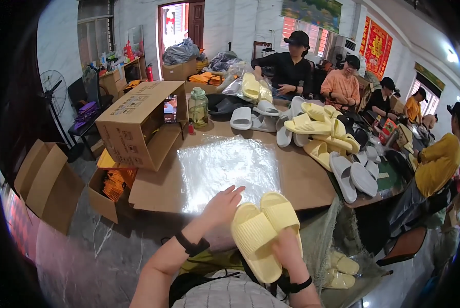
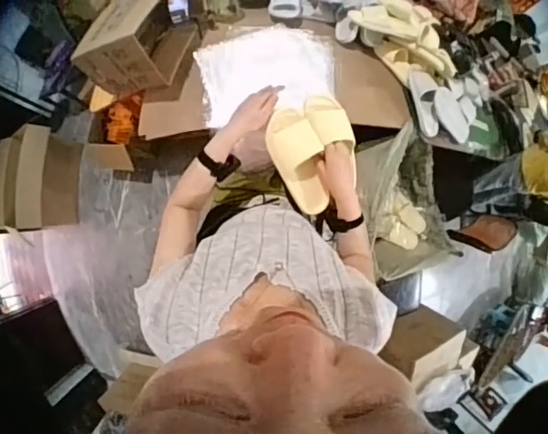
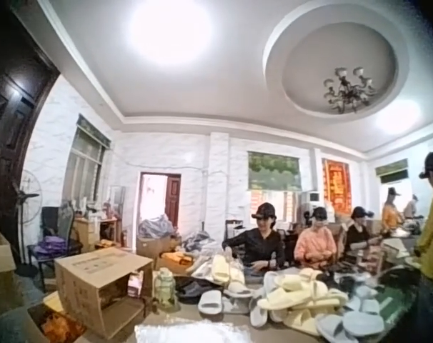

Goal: The recorder is packing yellow and white slippers into plastic bags.

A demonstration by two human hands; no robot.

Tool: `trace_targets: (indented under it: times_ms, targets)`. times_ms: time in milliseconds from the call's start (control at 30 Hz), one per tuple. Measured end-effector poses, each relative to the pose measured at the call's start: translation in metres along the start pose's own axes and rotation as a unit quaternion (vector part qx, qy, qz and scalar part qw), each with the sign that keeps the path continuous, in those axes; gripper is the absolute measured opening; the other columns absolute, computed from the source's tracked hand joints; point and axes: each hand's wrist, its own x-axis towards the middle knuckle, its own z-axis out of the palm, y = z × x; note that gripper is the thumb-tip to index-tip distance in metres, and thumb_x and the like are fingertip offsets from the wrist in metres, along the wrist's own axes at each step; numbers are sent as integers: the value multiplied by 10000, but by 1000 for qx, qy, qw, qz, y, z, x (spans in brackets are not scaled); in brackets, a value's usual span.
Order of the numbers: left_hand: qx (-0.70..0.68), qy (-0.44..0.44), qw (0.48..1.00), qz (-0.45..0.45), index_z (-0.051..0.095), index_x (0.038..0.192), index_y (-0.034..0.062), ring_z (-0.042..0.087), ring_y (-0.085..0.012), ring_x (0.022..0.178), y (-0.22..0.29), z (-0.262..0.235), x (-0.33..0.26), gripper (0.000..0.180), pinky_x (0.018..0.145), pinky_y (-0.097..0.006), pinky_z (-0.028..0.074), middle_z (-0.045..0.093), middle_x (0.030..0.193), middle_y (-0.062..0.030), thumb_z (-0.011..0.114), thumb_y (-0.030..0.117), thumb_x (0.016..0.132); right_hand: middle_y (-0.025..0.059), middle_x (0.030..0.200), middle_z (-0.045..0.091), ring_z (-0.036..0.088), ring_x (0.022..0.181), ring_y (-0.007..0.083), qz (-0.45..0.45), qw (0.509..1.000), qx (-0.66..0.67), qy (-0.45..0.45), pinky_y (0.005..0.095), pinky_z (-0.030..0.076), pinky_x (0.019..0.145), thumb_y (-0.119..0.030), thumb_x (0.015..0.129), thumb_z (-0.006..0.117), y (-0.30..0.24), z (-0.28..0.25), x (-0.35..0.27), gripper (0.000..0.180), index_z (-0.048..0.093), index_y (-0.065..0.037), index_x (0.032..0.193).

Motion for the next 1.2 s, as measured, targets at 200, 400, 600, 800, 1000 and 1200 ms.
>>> trace_targets:
  times_ms: [200,400,600,800,1000,1200]
  targets:
    - [130,4,991,20,514,1418,141,416,-443,1330,24,2,-6,438,1126,-502,334,459,1445,-264,428,275,1009,249,1000,555,602,787,460,-17,995,-12,-95,521,510,660,-150,854,643,-10,11,16,261,514,18,1006]
    - [109,-6,990,94,535,1395,113,311,-496,1389,48,7,-12,419,1155,-553,240,405,1489,-262,441,242,1008,251,977,559,590,876,451,15,998,-11,-57,524,499,732,-118,847,612,6,19,37,208,532,32,967]
    - [92,14,989,118,536,1376,102,346,-527,1333,65,15,-27,410,1106,-607,281,404,1472,-268,442,248,1004,245,953,612,609,902,413,38,994,33,-94,460,519,714,-109,885,571,24,72,80,200,566,38,1020]
    - [39,-27,991,127,476,1439,108,277,-505,1402,89,8,-34,445,1153,-557,232,337,1536,-242,394,204,1012,173,972,630,618,880,320,-19,897,428,105,382,517,767,-177,959,544,53,128,126,205,569,-30,1099]
    - [104,-65,983,135,429,1435,16,295,-430,1412,89,-1,-34,513,1137,-486,268,324,1530,-251,458,307,1013,103,1161,616,616,1029,223,157,922,350,56,353,508,845,-239,973,549,63,160,176,296,571,-47,1197]
    - [-41,-65,983,166,365,1491,20,134,-448,1482,116,-52,-5,615,1180,-535,172,198,1594,-248,474,391,1013,138,1183,622,640,999,264,163,937,307,24,396,507,871,-294,930,623,58,187,175,367,585,-30,1181]
